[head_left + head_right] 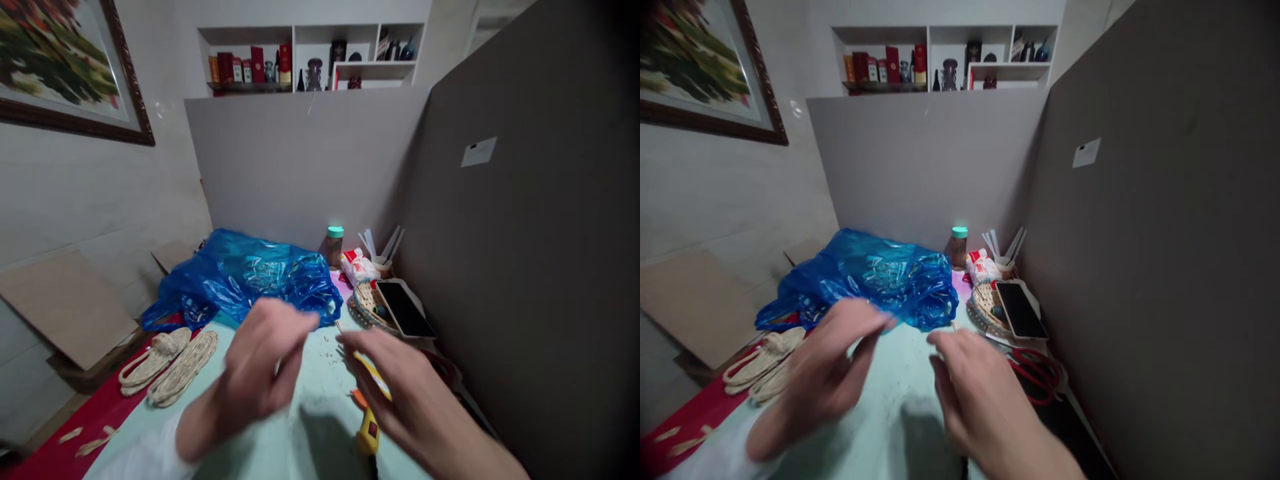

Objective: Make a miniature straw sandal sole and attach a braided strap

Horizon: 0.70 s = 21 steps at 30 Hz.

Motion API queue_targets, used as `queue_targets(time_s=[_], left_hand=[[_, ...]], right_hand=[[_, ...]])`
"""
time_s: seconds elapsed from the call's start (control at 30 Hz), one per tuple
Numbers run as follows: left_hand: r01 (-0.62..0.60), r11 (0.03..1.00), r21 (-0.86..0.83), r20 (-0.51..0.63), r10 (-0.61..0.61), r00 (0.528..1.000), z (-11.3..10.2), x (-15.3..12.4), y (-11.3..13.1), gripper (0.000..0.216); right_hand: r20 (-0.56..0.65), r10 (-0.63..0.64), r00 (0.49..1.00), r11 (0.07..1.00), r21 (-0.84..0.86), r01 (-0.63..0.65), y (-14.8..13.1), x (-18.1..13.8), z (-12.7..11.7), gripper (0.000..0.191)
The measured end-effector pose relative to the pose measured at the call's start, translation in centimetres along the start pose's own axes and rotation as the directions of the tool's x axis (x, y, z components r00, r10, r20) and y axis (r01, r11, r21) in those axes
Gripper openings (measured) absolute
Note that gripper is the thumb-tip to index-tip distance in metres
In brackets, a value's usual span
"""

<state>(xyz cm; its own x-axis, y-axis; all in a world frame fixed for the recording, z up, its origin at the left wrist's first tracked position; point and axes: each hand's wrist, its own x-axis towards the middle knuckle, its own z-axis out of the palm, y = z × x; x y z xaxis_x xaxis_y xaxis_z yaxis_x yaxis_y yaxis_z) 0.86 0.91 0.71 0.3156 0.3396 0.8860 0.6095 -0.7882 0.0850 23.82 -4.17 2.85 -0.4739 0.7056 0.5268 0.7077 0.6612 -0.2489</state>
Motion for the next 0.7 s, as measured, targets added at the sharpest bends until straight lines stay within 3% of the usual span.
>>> queue_targets(time_s=[0.07,0.1,0.17,0.23,0.3,0.47,0.57,0.7], left_hand=[[0.128,0.984,0.124,0.189,-0.150,0.970,2.4,1.3,-2.6,0.020],[0.177,0.965,0.193,0.277,-0.227,0.934,3.6,1.8,-4.1,0.018],[0.219,0.935,0.280,0.389,-0.319,0.865,5.9,2.2,-7.3,0.014],[0.237,0.902,0.360,0.468,-0.394,0.791,7.8,2.1,-9.9,0.024],[0.256,0.867,0.428,0.498,-0.463,0.733,9.3,1.9,-11.9,0.033],[0.345,0.804,0.484,0.472,-0.572,0.670,11.6,2.1,-15.2,0.034],[0.420,0.790,0.447,0.426,-0.601,0.677,12.2,2.8,-16.8,0.033],[0.520,0.788,0.329,0.375,-0.615,0.694,12.6,3.4,-18.6,0.029]], right_hand=[[0.247,0.105,0.963,0.992,-0.097,-0.084,1.9,3.4,0.7,0.016],[0.311,0.109,0.944,0.990,-0.115,-0.077,3.0,5.2,1.4,0.016],[0.400,0.092,0.912,0.991,-0.130,-0.043,5.1,8.4,3.4,0.015],[0.481,0.075,0.874,0.988,-0.152,-0.001,6.9,10.8,6.0,0.012],[0.520,0.066,0.852,0.983,-0.179,0.033,8.3,12.5,8.7,0.029],[0.488,0.030,0.872,0.969,-0.229,0.095,9.8,14.6,13.4,0.033],[0.402,0.004,0.916,0.962,-0.252,0.107,9.6,15.2,14.3,0.033],[0.200,0.045,0.979,0.955,-0.296,0.016,9.5,16.2,14.6,0.036]])
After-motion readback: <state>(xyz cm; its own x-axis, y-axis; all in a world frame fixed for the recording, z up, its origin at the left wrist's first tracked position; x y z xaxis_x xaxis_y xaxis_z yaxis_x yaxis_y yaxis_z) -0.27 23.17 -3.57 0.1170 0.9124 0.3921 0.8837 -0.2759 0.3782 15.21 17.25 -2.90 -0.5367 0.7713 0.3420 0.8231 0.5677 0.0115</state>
